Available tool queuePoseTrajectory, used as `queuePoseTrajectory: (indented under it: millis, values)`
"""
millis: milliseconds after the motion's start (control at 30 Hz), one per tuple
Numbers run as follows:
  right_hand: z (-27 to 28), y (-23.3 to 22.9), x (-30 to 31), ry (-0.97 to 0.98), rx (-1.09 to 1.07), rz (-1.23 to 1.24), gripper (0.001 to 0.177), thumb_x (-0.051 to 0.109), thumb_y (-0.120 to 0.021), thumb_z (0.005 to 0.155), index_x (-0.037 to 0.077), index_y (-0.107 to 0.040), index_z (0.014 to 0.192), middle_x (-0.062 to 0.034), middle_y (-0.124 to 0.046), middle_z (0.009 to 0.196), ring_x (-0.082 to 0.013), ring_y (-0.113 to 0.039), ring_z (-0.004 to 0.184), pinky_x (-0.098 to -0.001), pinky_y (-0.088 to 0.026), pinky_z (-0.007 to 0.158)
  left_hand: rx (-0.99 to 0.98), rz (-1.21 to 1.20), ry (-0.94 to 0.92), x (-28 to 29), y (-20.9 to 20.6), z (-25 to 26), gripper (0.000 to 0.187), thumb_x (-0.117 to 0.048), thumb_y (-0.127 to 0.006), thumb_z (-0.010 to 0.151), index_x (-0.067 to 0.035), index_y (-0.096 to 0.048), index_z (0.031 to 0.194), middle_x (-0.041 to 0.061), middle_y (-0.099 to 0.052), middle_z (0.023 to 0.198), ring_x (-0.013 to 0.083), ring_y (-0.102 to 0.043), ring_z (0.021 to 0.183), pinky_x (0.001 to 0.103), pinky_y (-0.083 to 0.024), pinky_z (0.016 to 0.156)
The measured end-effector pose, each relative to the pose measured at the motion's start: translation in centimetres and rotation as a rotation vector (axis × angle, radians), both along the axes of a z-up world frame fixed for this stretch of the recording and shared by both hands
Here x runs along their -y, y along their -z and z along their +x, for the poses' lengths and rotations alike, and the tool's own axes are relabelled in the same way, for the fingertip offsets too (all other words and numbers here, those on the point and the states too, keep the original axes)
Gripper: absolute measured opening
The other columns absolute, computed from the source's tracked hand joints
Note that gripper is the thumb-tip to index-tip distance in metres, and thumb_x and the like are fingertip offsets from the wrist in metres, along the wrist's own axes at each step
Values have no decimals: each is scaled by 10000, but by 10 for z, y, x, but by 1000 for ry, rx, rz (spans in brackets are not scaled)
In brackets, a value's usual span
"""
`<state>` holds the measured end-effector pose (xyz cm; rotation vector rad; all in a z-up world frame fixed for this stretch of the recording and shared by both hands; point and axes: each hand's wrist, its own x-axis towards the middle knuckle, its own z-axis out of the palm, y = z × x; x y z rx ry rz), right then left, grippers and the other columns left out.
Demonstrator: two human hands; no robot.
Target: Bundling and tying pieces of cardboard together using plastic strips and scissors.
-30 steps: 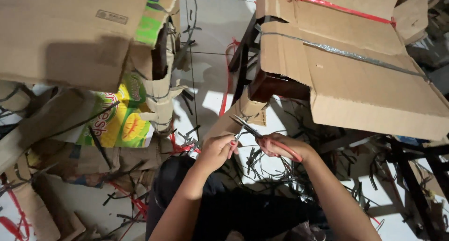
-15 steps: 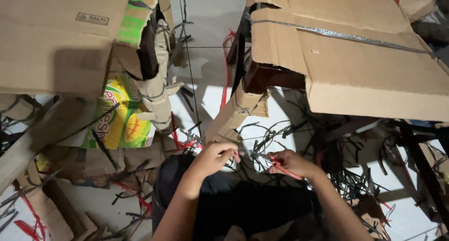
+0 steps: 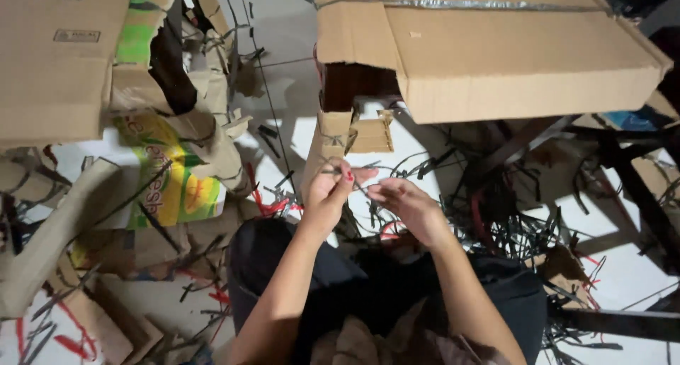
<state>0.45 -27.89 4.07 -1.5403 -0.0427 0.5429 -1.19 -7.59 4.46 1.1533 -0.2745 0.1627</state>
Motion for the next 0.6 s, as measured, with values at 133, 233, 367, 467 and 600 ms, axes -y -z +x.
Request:
queuePoseTrajectory:
  millis: [133,233,367,467,600]
  values:
    - [-16,33,28,-121,122,415,453,340,-488,1033,-88,-590,1140,-59,-415,678,-213,-478,601,-302,-415,491,14,-4,-99,-4,-17,5,70,-120,-576,1042,-123,-509,1021,109,-732,1028,183,-694,1036,331,-553,951]
    - [-24,61,69,54,277,4,222,109,-576,1018,-15,-734,921,-45,-506,570,-147,-458,505,-264,-390,452,-1,-3,-270,-28,-27,-4,113,-130,-572,1043,-118,-500,1129,136,-734,1094,214,-706,1076,301,-570,924]
    - [18,227,140,-32,380,-1095,293,272,-606,897,248,-762,1144,-116,-797,988,-356,-752,1015,-459,-585,860,-145,490,-532,-55,-27,-38,551,-152,-629,1000,57,-436,1471,354,-440,1499,507,-437,1397,589,-362,1164]
    - [-32,239,84,-856,988,-1527,363,133,-539,958,210,-704,1272,-76,-775,975,-210,-743,978,-251,-560,813,-492,1102,-114,-46,52,-42,679,-180,-616,854,-281,-463,1507,122,-627,1414,337,-551,1359,463,-410,1193]
    - [-29,292,54,-787,118,-1487,611,273,-297,973,187,-459,1556,-27,-396,1655,-265,-303,1560,-456,-194,1311,-458,1267,101,-5,97,-70,530,-451,-666,891,-309,-599,1397,43,-644,1420,267,-572,1356,437,-443,1152]
